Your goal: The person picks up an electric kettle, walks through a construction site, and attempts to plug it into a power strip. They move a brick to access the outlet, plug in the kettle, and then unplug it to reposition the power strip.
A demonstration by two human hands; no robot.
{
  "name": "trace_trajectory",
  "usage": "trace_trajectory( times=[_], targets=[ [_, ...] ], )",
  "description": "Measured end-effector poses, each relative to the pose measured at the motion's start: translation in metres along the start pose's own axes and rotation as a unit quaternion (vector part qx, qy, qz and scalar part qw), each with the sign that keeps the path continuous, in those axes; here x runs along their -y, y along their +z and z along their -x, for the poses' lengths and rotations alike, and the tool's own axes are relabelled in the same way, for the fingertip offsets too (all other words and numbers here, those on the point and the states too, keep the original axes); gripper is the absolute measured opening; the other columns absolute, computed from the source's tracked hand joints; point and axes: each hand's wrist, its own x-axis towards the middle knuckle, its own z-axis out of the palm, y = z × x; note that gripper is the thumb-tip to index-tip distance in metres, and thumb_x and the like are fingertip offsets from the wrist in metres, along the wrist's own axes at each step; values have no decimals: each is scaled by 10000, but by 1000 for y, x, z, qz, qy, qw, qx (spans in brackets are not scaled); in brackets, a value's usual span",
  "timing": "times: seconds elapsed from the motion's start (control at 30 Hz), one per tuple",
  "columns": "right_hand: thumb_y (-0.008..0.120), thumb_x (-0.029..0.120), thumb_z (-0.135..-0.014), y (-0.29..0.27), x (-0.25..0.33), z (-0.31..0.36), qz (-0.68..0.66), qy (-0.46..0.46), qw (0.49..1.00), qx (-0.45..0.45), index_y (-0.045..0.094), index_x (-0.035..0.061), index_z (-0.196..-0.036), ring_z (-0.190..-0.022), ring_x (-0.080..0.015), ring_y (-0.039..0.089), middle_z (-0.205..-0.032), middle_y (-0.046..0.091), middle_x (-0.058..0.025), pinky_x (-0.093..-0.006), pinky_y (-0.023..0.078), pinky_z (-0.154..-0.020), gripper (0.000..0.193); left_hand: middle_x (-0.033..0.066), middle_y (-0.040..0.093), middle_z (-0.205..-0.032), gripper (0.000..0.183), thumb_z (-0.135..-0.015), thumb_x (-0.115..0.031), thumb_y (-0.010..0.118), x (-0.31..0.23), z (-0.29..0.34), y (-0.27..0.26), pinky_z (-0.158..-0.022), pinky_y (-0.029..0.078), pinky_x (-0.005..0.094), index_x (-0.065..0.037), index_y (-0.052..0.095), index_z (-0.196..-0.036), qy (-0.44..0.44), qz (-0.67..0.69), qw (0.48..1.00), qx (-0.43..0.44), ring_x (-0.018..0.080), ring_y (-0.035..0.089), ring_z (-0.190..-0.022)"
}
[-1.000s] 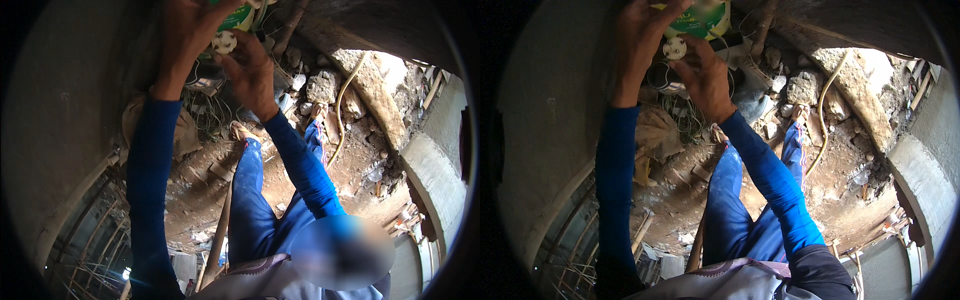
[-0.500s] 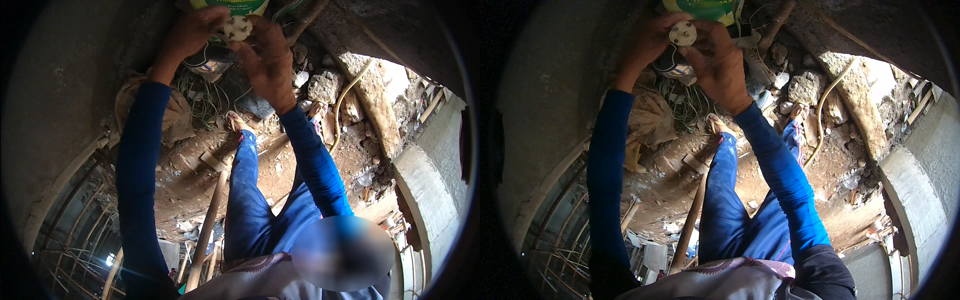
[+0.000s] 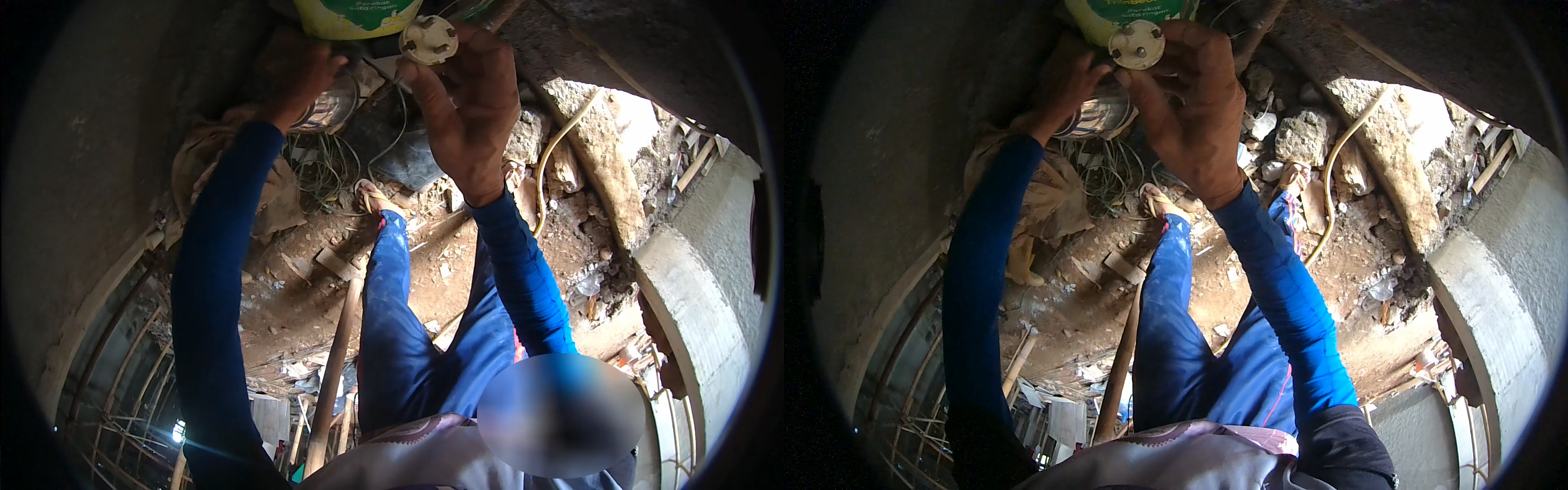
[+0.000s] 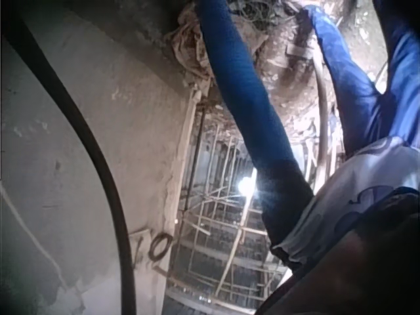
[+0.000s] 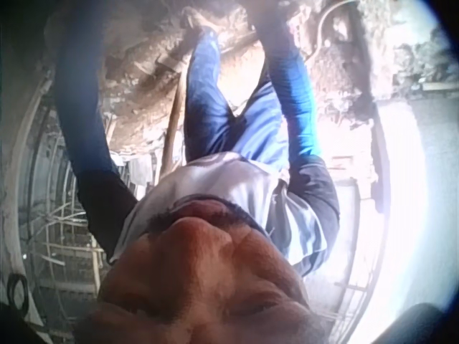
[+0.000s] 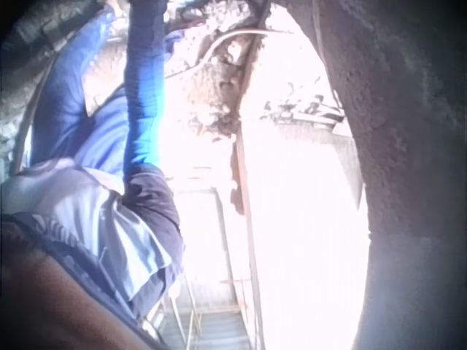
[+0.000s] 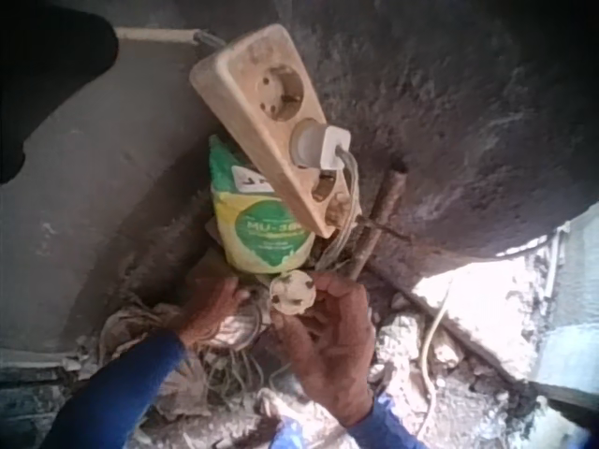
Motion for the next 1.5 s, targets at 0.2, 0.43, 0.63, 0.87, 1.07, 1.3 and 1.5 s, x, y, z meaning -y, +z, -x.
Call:
trace_trajectory(
  times=[0.2,0.43,0.63,0.87,1.07,1.3,1.5],
  targets=[
    [816,39,-851,-4,6,-7,70,18,996,-49,512,3,-1231,-953,-211,742,-1098,726,-151,-317,616,-794,487,239,691,-1004,477,-938,-402,682,22,-12,2,-844,539,507,-28,628,-1230,-22,-22,995,-94,461,651,-954],
    [851,40,-810,3,0,-21,62,31,984,-164,537,0,-1128,-889,-196,743,-1006,725,-149,-303,612,-757,449,275,687,-1176,548,-950,-416,661,19,-15,-20,-909,544,497,31,634,-1265,-218,6,976,16,435,666,-1073],
    [851,46,-799,18,1,-21,123,-15,970,-208,553,-10,-1118,-883,-220,733,-999,702,-147,-319,611,-743,440,274,688,-1179,594,-951,-464,657,22,-30,-19,-920,541,493,47,650,-1254,-198,-55,977,65,417,674,-1087],
    [830,55,-819,11,6,-15,85,1,987,-140,580,-12,-1113,-951,-233,727,-1054,712,-155,-348,578,-863,391,168,710,-1128,545,-884,-361,774,-46,-45,-83,-926,539,419,-16,639,-1284,-49,243,953,-172,289,689,-1066],
    [805,72,-841,4,9,-15,59,29,990,-121,609,-7,-1225,-988,-274,720,-1083,710,-177,-359,561,-866,438,98,717,-1161,502,-834,-242,833,-106,-71,-148,-944,528,364,-35,656,-1255,74,398,903,-147,198,683,-1075],
    [667,87,-931,-6,14,-15,101,31,994,-35,555,-20,-1346,-1064,-279,657,-1151,651,-192,-377,518,-930,442,92,696,-1210,377,-887,-112,770,-114,-86,-148,-979,504,341,20,648,-1219,61,535,836,-105,158,649,-1127],
    [514,224,-992,-23,8,6,6,58,998,-30,545,-25,-1316,-1061,-208,617,-1150,634,-147,-324,488,-954,409,72,699,-1174,466,-848,-148,823,-103,-84,-150,-948,523,324,7,633,-1245,52,544,837,-18,157,667,-1080]
  ],
)
